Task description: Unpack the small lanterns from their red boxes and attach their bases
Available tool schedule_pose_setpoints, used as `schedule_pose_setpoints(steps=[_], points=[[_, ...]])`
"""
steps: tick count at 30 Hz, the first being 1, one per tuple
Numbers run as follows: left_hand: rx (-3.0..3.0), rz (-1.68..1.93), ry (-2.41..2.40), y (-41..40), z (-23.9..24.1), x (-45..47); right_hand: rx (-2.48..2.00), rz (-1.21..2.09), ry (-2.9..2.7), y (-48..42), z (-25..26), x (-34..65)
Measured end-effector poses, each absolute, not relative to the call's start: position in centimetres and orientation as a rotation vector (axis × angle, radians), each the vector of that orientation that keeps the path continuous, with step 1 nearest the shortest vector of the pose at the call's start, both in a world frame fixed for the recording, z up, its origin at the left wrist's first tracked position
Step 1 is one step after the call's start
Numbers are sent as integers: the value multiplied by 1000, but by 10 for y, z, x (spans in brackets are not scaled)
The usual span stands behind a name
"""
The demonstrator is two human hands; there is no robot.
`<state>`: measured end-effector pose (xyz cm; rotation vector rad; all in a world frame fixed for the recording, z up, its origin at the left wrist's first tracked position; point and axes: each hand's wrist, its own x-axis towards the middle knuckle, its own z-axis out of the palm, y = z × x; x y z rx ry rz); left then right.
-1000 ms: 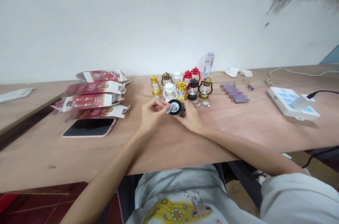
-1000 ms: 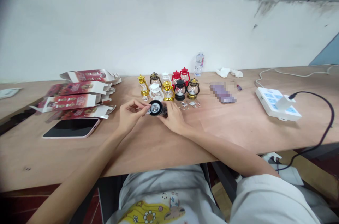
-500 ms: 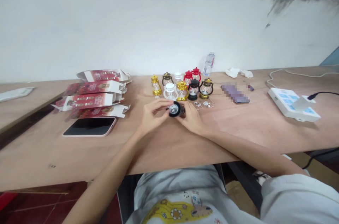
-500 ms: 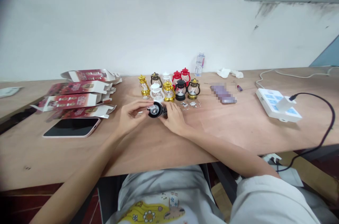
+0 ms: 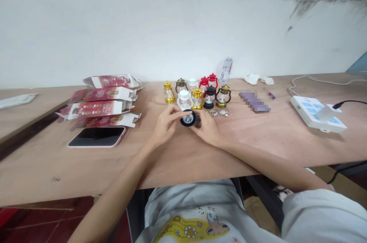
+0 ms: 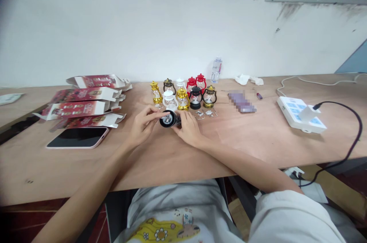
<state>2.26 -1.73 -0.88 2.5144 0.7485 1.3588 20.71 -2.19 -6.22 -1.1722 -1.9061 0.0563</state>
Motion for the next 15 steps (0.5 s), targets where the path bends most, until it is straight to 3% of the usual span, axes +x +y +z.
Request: schedule_pose_setpoints(steps=[15], points=[[2525, 1421, 781, -15, -7, 22, -1149, 77, -1943, -23, -61, 207]])
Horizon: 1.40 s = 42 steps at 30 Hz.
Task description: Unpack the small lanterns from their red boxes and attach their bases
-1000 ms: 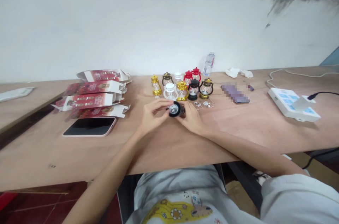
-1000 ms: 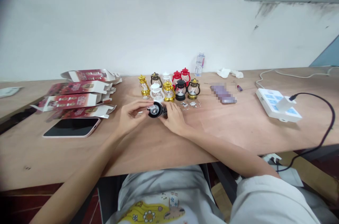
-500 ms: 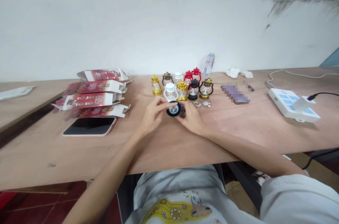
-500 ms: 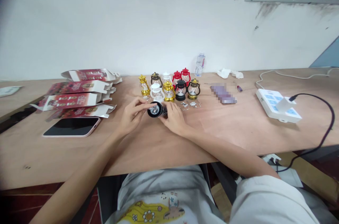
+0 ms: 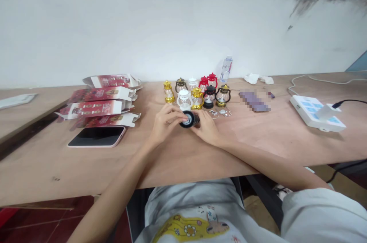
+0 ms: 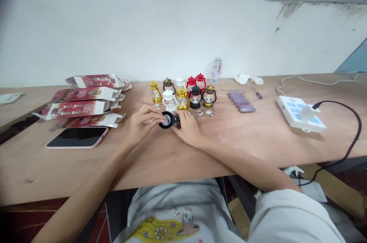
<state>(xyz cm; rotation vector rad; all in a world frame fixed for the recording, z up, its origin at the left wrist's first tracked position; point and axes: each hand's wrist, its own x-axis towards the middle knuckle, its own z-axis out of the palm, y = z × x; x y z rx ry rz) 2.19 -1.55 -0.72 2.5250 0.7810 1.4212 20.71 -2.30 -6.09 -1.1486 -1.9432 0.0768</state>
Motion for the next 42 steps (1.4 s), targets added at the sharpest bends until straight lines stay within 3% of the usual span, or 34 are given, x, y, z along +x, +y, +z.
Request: schedule_pose_setpoints(steps=[19, 42], points=[[2667, 1336, 779, -17, -8, 24, -1128, 77, -1956, -22, -61, 207], [2388, 1466, 884, -16, -14, 28, -1129, 75, -1952, -23, -61, 207]])
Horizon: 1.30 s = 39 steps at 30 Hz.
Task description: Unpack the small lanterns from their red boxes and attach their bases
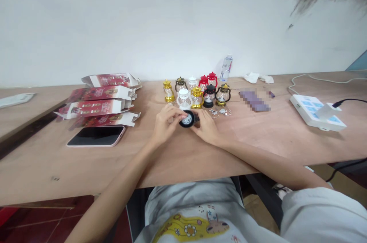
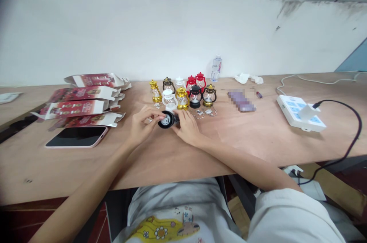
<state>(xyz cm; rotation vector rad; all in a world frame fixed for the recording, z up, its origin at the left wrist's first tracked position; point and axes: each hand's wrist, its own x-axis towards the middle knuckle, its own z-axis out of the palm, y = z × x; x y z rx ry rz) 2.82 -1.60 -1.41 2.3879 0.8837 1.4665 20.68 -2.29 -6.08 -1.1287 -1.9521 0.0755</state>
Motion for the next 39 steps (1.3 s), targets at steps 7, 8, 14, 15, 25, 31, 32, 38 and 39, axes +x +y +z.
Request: schedule_pose_setpoints(steps=[7, 8, 14, 15, 25, 31, 32, 38, 39], points=[[2433, 1464, 862, -16, -14, 28, -1129, 65, -1961, -22, -61, 207], [2450, 1460, 854, -16, -14, 27, -1130, 64, -1960, -22, -61, 207], [2543, 1394, 878, -18, -9, 26, -1102, 39, -1966, -23, -62, 207], [2546, 1395, 889, -19, -8, 26, -1096, 37, -1967, -23, -62, 207], [2135, 1261, 975, -17, -11, 30, -1093, 5, -2001, -24, -62, 208], [2103, 1270, 951, -19, -11, 33, -1106, -44, -2031, -22, -66, 208], [2093, 1273, 947, -19, -12, 33, -1105, -49, -2031, -22, -66, 208], [1953, 1375, 939, -9, -11, 26, -1071, -17, -1972, -26, -62, 206], [1931, 1420, 995, -5, -10, 21, -1067, -11, -1959, -26, -61, 206]])
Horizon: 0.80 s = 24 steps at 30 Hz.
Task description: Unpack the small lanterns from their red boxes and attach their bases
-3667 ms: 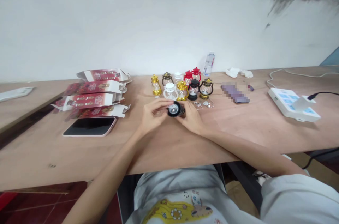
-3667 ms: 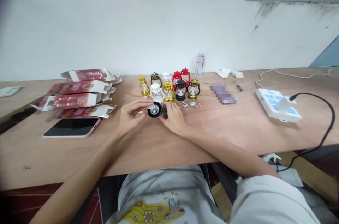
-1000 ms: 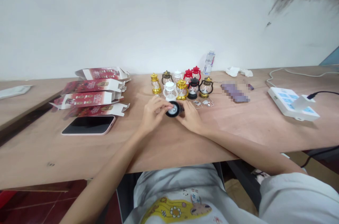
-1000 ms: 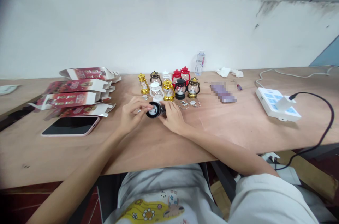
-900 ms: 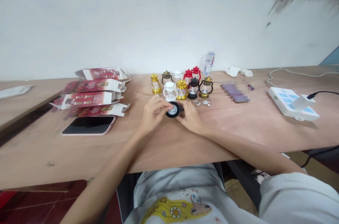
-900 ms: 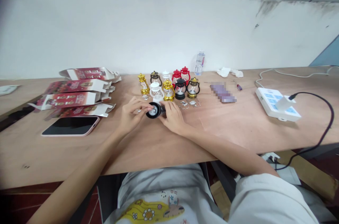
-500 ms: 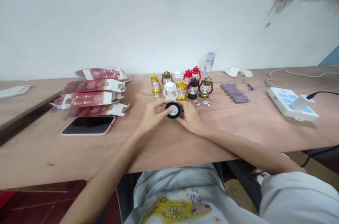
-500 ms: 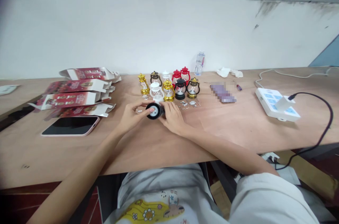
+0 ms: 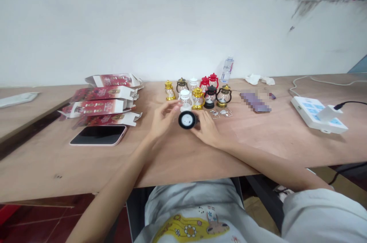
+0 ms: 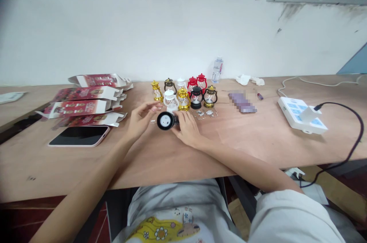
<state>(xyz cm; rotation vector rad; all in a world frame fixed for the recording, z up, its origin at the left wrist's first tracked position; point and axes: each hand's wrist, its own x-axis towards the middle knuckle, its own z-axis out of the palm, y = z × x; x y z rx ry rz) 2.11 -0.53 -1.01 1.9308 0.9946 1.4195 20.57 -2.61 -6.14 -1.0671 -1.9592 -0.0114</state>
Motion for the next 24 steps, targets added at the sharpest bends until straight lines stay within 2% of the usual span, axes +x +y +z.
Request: schedule_pose_setpoints(steps=[2, 4, 9, 12, 24], points=[[1941, 1469, 1197, 4, -10, 9, -1072, 1, -1930, -26, -61, 206], [2081, 1345, 1472, 13, -11, -3, -1095, 19, -1895, -25, -62, 206], [2529, 522, 1822, 23, -14, -17, -1117, 29, -1856, -22, -64, 207], [2624, 232, 1856, 22, -14, -14, -1092, 2, -1869, -23, -65, 206], [2642, 111, 1902, 26, -20, -14, -1086, -22, -1901, -24, -63, 206]])
